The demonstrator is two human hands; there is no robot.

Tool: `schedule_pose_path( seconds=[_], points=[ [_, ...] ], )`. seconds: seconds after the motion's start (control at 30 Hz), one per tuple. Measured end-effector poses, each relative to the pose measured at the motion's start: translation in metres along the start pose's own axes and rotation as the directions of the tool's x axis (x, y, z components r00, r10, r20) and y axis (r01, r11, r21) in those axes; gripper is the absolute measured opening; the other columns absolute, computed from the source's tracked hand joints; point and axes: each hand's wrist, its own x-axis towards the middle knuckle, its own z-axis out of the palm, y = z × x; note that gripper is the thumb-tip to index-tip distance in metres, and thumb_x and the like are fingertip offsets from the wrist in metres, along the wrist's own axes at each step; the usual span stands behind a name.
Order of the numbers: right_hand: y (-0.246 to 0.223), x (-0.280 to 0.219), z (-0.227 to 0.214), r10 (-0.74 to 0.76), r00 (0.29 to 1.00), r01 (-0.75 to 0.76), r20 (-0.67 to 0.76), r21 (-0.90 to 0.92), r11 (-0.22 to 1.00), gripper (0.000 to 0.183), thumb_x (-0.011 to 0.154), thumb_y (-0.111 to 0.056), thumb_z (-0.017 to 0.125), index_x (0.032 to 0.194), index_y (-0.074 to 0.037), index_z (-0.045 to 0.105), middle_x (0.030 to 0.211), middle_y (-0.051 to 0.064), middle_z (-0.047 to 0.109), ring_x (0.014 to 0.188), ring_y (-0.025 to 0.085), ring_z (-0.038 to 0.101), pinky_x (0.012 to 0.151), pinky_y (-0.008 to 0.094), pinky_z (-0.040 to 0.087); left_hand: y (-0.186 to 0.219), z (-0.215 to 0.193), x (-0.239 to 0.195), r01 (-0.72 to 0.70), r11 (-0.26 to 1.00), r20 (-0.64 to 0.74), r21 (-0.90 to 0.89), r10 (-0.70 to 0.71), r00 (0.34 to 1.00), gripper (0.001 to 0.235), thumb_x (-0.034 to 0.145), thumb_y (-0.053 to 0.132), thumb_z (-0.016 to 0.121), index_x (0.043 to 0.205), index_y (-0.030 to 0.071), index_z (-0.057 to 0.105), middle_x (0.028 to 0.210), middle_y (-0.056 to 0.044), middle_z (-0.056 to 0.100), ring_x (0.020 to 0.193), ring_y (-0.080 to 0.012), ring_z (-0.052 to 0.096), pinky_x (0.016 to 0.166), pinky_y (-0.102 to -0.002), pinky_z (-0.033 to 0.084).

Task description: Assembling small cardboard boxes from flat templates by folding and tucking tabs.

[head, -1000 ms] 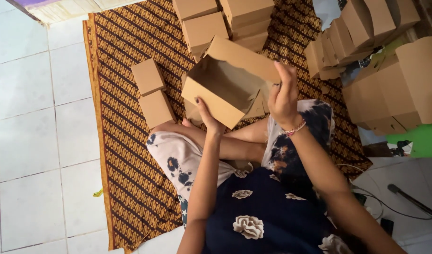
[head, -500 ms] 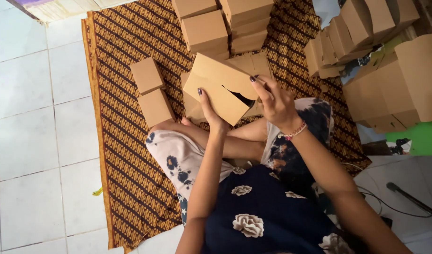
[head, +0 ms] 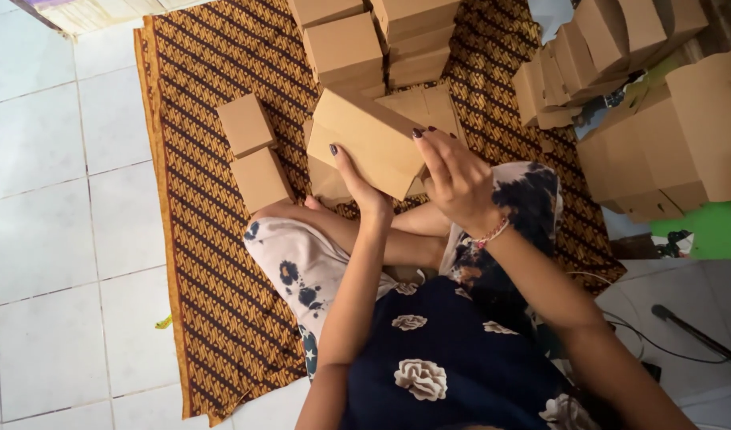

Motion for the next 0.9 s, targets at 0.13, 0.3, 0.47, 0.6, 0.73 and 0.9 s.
schedule_pose_path(
  seconds=[0.13, 0.3, 0.47, 0.6, 0.73, 0.9],
  points=[
    [-0.009, 0.007, -0.006, 0.015, 0.998, -0.021, 0.067, 0.095, 0.995, 0.044, 0.088, -0.001, 0.066, 0.132, -0.008, 0.065, 0.114, 0.011, 0.073, 0.102, 0.029, 0.073, 0.077, 0.035, 0.063, -0.006, -0.003, 0.002, -0.058, 0.997, -0.003, 0.049, 0.059, 0.998, 0.081, 0.097, 0.075, 0.052, 0.152, 0.016, 0.050, 0.144, -0.020, 0.055, 0.125, -0.0281, 0.061, 0.107, -0.050, 0.048],
    [-0.016, 0.023, -0.026, 0.043, 0.941, -0.174, 0.336, 0.370, 0.912, 0.087, 0.066, -0.008, 0.078, 0.147, -0.008, 0.046, 0.141, 0.016, 0.058, 0.129, 0.041, 0.059, 0.077, 0.044, 0.063, -0.021, -0.031, 0.022, -0.116, 0.961, 0.095, 0.252, 0.095, 0.991, 0.093, 0.101, 0.082, 0.027, 0.162, 0.012, 0.029, 0.157, -0.024, 0.037, 0.141, -0.0323, 0.046, 0.119, -0.054, 0.035],
    [-0.014, 0.025, -0.027, 0.064, 0.895, -0.294, 0.442, 0.475, 0.830, 0.093, 0.066, -0.011, 0.086, 0.144, -0.004, 0.038, 0.145, 0.025, 0.047, 0.132, 0.049, 0.051, 0.084, 0.054, 0.061, -0.006, -0.027, 0.006, -0.094, 0.921, 0.144, 0.378, 0.042, 0.989, 0.095, 0.104, 0.075, 0.014, 0.162, 0.002, 0.020, 0.161, -0.031, 0.026, 0.150, -0.0404, 0.031, 0.124, -0.057, 0.026],
    [-0.012, 0.023, -0.021, 0.127, 0.923, -0.307, 0.364, 0.496, 0.812, 0.091, 0.064, 0.005, 0.091, 0.141, -0.002, 0.043, 0.144, 0.022, 0.047, 0.137, 0.052, 0.044, 0.096, 0.056, 0.056, 0.015, -0.003, -0.010, 0.031, 0.965, 0.141, 0.262, -0.070, 0.988, 0.107, 0.092, 0.089, 0.013, 0.167, 0.015, -0.003, 0.166, -0.032, 0.000, 0.151, -0.0539, 0.013, 0.114, -0.077, 0.016],
    [0.007, 0.007, -0.008, 0.067, 0.944, -0.231, 0.324, 0.499, 0.835, 0.100, 0.058, 0.014, 0.092, 0.143, -0.004, 0.042, 0.148, 0.023, 0.044, 0.141, 0.054, 0.036, 0.105, 0.061, 0.049, 0.041, -0.015, 0.014, 0.042, 0.985, 0.078, -0.166, -0.030, 0.996, 0.094, 0.098, 0.076, 0.026, 0.167, 0.017, 0.000, 0.167, -0.028, -0.008, 0.149, -0.0608, -0.002, 0.111, -0.083, 0.002],
    [0.029, -0.042, 0.027, -0.128, 0.940, -0.077, 0.317, 0.561, 0.824, 0.108, 0.051, 0.021, 0.086, 0.143, -0.015, 0.043, 0.153, 0.018, 0.040, 0.143, 0.057, 0.028, 0.108, 0.063, 0.045, 0.059, -0.038, 0.021, -0.085, 0.987, 0.310, 0.133, 0.041, 0.950, 0.085, 0.099, 0.078, 0.041, 0.164, 0.029, 0.019, 0.157, -0.046, 0.014, 0.140, -0.0723, 0.022, 0.096, -0.093, 0.015]
  ],
)
